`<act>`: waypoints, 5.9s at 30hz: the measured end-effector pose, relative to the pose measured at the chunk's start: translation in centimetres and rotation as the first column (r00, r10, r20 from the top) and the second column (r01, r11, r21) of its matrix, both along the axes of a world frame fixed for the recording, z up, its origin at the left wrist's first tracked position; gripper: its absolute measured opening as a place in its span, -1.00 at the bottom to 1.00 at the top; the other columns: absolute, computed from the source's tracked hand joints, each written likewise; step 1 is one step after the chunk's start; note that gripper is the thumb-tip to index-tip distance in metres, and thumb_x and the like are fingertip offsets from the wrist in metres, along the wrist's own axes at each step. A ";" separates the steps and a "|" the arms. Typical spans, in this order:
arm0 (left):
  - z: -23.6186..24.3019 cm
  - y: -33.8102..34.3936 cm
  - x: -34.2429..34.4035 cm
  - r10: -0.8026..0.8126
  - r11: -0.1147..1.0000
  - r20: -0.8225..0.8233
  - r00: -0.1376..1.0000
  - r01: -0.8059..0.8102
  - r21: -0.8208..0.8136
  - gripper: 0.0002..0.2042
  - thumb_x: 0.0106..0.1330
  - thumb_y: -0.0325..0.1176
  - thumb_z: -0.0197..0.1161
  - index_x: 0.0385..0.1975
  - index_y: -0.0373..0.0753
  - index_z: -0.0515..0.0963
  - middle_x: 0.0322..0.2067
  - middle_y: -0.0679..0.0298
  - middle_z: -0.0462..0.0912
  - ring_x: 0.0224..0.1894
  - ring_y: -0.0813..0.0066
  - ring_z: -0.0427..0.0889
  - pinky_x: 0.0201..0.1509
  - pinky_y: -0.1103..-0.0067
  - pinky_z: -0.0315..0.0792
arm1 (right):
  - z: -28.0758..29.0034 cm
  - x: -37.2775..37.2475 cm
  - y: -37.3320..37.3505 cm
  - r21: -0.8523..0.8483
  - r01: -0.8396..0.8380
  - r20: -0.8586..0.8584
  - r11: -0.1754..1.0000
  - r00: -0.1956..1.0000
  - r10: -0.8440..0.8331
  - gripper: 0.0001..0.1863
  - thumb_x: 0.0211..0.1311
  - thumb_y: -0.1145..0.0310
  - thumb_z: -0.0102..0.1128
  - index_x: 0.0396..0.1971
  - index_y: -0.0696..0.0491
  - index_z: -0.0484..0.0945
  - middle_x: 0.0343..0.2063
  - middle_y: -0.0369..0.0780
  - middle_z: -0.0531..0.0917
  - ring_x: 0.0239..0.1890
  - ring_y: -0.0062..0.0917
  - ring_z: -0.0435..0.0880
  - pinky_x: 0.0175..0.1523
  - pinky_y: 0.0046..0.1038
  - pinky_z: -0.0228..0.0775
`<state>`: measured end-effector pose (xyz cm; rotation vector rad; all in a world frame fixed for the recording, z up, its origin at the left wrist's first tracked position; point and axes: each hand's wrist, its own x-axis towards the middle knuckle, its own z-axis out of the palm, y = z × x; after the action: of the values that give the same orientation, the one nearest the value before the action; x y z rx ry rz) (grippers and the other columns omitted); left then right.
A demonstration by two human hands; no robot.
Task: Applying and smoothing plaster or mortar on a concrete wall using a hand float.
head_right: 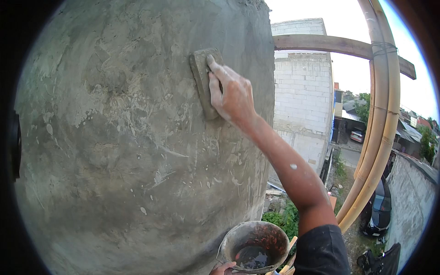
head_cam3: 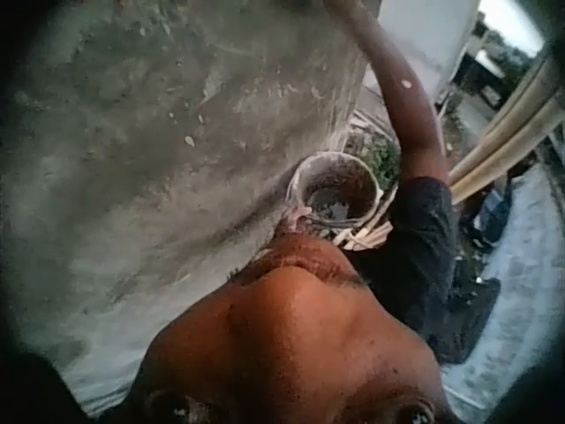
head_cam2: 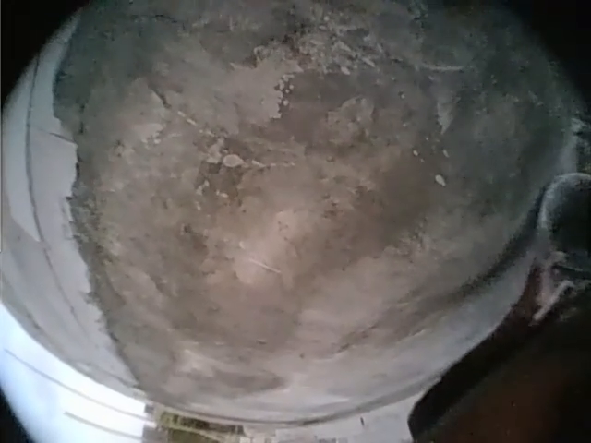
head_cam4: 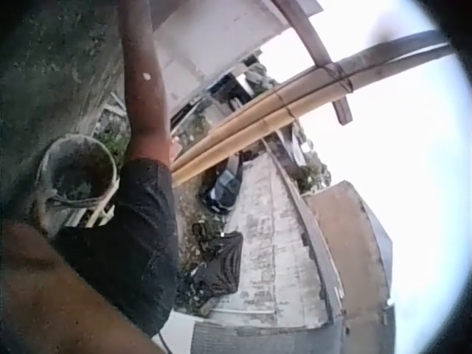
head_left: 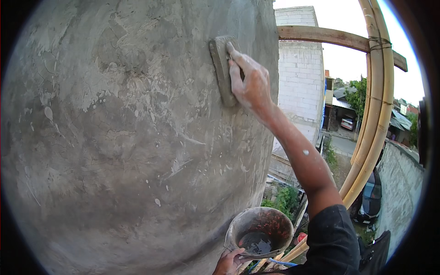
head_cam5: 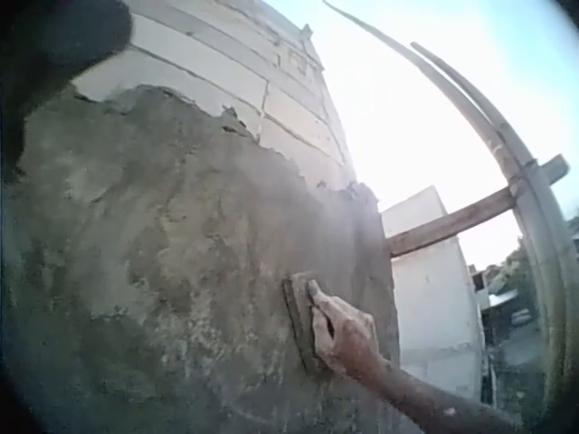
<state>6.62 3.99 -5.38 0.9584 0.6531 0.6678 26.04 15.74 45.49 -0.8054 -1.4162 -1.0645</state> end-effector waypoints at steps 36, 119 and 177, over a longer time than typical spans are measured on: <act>6.2 -1.0 -1.3 -0.058 0.924 0.235 0.970 0.141 -0.355 -0.59 0.33 -0.54 0.15 0.18 -0.38 0.32 0.06 0.05 0.54 0.06 0.17 0.61 0.21 0.17 0.52 | 4.2 0.7 -0.1 0.278 0.209 0.138 0.938 0.957 -0.254 -0.76 0.31 0.33 0.00 -0.15 0.09 0.58 -0.61 -0.22 0.56 -0.62 -0.53 0.60 -0.59 -0.48 0.49; 4.6 -6.0 1.4 -0.135 0.990 -0.029 0.990 0.136 0.046 -0.84 0.26 -0.50 0.33 -0.20 -0.28 0.54 -0.37 0.43 0.60 -0.36 0.67 0.52 -0.24 0.63 0.47 | -56.7 7.4 -18.1 -0.482 -0.445 -0.430 -0.755 0.871 -0.239 -0.71 0.26 0.15 0.10 -0.35 0.09 0.61 -0.48 -0.32 0.59 -0.47 -0.51 0.53 -0.40 -0.34 0.44; 8.7 -2.0 -1.5 -0.140 0.935 0.217 0.966 0.202 -0.292 -0.55 0.34 -0.56 0.12 0.23 -0.38 0.27 0.09 0.04 0.53 0.09 0.13 0.59 0.17 0.07 0.52 | -11.3 5.1 -0.4 -0.093 -0.088 -0.164 0.992 0.984 0.072 -0.75 0.33 0.44 0.06 -0.10 0.09 0.66 -0.36 -0.04 0.72 -0.43 -0.30 0.72 -0.31 -0.42 0.63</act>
<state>5.11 1.97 3.32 0.6376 0.4783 0.4761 31.15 15.36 34.20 -0.8790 -1.3612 -0.8540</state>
